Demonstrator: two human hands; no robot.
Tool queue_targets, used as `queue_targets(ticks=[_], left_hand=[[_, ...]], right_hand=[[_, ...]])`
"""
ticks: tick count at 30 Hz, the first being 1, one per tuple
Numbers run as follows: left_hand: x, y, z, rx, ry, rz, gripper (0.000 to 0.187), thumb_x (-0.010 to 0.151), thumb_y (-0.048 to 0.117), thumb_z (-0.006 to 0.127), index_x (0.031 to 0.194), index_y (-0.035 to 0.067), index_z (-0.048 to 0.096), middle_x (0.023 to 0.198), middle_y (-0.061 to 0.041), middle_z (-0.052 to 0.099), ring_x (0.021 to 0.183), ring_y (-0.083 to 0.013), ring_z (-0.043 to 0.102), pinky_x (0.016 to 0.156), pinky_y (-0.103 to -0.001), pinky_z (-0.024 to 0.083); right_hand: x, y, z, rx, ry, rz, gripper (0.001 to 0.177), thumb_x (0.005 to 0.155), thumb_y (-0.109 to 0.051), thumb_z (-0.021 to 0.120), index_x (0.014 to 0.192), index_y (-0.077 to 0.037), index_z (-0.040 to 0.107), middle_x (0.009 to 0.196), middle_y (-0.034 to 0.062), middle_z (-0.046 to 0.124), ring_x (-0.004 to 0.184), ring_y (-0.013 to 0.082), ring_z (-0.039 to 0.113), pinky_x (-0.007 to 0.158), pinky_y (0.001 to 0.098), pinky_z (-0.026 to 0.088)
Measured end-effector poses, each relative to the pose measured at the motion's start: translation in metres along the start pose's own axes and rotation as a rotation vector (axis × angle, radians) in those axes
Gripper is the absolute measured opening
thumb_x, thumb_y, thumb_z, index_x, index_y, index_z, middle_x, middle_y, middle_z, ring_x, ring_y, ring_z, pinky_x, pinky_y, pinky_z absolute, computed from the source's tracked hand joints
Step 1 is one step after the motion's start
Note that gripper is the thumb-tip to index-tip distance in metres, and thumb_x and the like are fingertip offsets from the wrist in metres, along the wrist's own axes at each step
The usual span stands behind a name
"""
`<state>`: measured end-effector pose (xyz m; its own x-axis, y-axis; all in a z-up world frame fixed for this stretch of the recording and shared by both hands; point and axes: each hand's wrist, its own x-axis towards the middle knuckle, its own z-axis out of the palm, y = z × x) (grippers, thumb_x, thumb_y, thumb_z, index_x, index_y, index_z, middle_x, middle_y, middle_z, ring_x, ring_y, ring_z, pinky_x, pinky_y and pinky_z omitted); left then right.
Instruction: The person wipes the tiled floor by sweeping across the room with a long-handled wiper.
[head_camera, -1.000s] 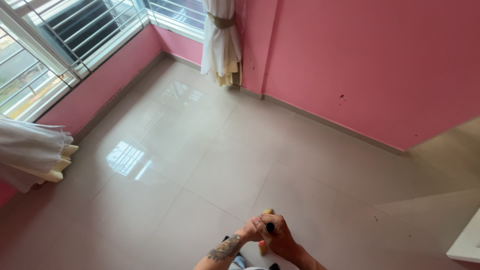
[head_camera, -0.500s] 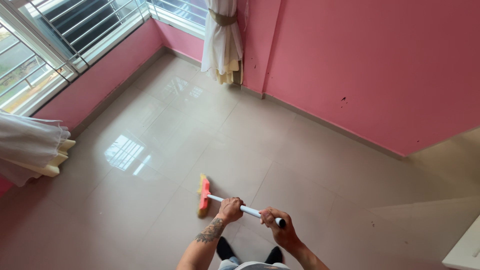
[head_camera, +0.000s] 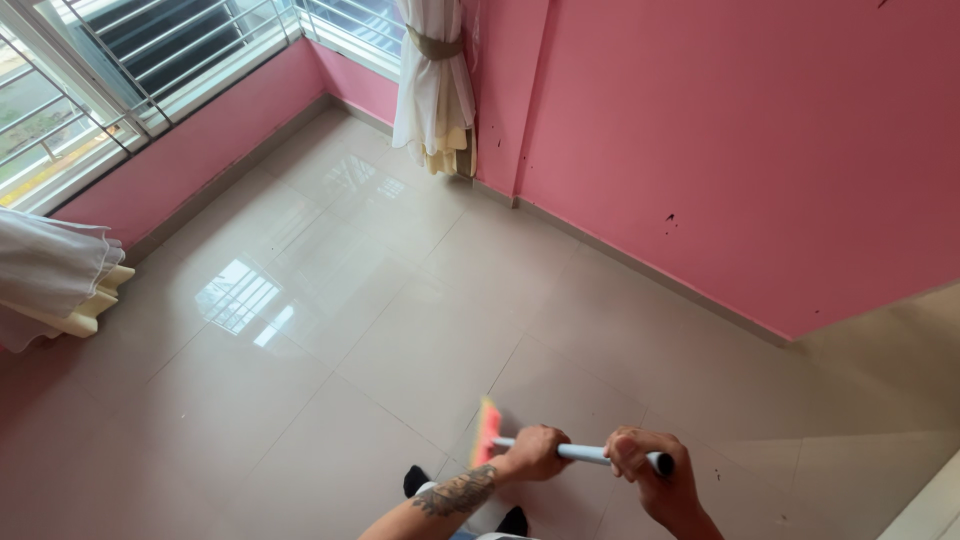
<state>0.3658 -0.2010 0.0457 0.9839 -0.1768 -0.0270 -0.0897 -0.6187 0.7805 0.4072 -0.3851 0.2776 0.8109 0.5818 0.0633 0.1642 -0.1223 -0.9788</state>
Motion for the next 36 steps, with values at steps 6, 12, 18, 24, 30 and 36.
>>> queue_targets(ticks=[6,12,18,24,30,36], left_hand=[[0.013,-0.022,0.011,-0.336,-0.061,0.287,0.009,0.097,0.009,0.057,0.099,0.003,0.063,0.09,-0.009,0.065,0.085,-0.0257,0.067,0.069,-0.04,0.052],[-0.003,-0.071,-0.049,-0.377,0.03,0.448,0.023,0.105,0.0,0.053,0.127,-0.006,0.054,0.123,-0.016,0.06,0.118,-0.0283,0.057,0.09,-0.043,0.049],[-0.011,-0.132,-0.135,0.021,-0.017,0.307,0.022,0.089,0.01,0.063,0.11,0.005,0.066,0.103,-0.016,0.068,0.098,-0.0321,0.066,0.08,-0.042,0.054],[-0.01,-0.175,-0.192,0.251,-0.161,-0.284,0.007,0.089,0.021,0.068,0.086,0.017,0.073,0.082,-0.01,0.071,0.077,-0.0328,0.071,0.071,-0.047,0.055],[0.012,-0.177,-0.183,0.321,-0.001,-0.202,0.007,0.085,0.019,0.07,0.082,0.015,0.075,0.085,-0.01,0.073,0.082,-0.0338,0.07,0.072,-0.047,0.056],[0.072,-0.126,-0.129,0.286,-0.07,-0.169,0.014,0.089,0.028,0.071,0.083,0.016,0.076,0.084,-0.009,0.073,0.08,-0.0338,0.071,0.069,-0.048,0.055]], right_hand=[[0.053,0.008,0.076,-0.095,-0.158,-0.112,0.03,0.095,-0.025,0.068,0.084,0.002,0.07,0.065,0.0033,0.065,0.057,0.0116,0.059,0.052,0.0309,0.052],[0.107,0.039,0.165,-0.17,-0.214,0.174,0.058,0.1,-0.028,0.068,0.055,-0.006,0.04,0.048,-0.0026,0.033,0.046,0.0116,0.029,0.042,0.0353,0.027],[0.139,0.022,0.204,0.004,-0.04,0.036,0.053,0.099,-0.023,0.068,0.059,-0.005,0.04,0.055,0.0005,0.038,0.053,0.0115,0.033,0.048,0.0336,0.031],[0.157,0.033,0.208,0.08,-0.047,0.019,0.04,0.101,-0.022,0.062,0.067,-0.002,0.057,0.062,0.003,0.053,0.058,0.0126,0.046,0.056,0.0308,0.04],[0.15,0.089,0.158,0.173,-0.09,0.013,0.045,0.105,-0.025,0.059,0.066,-0.001,0.057,0.066,0.0041,0.059,0.063,0.0134,0.053,0.061,0.0311,0.046],[0.13,0.114,0.039,0.242,0.005,-0.02,0.036,0.101,-0.024,0.06,0.078,0.003,0.064,0.071,0.007,0.061,0.067,0.0153,0.058,0.07,0.0312,0.054]])
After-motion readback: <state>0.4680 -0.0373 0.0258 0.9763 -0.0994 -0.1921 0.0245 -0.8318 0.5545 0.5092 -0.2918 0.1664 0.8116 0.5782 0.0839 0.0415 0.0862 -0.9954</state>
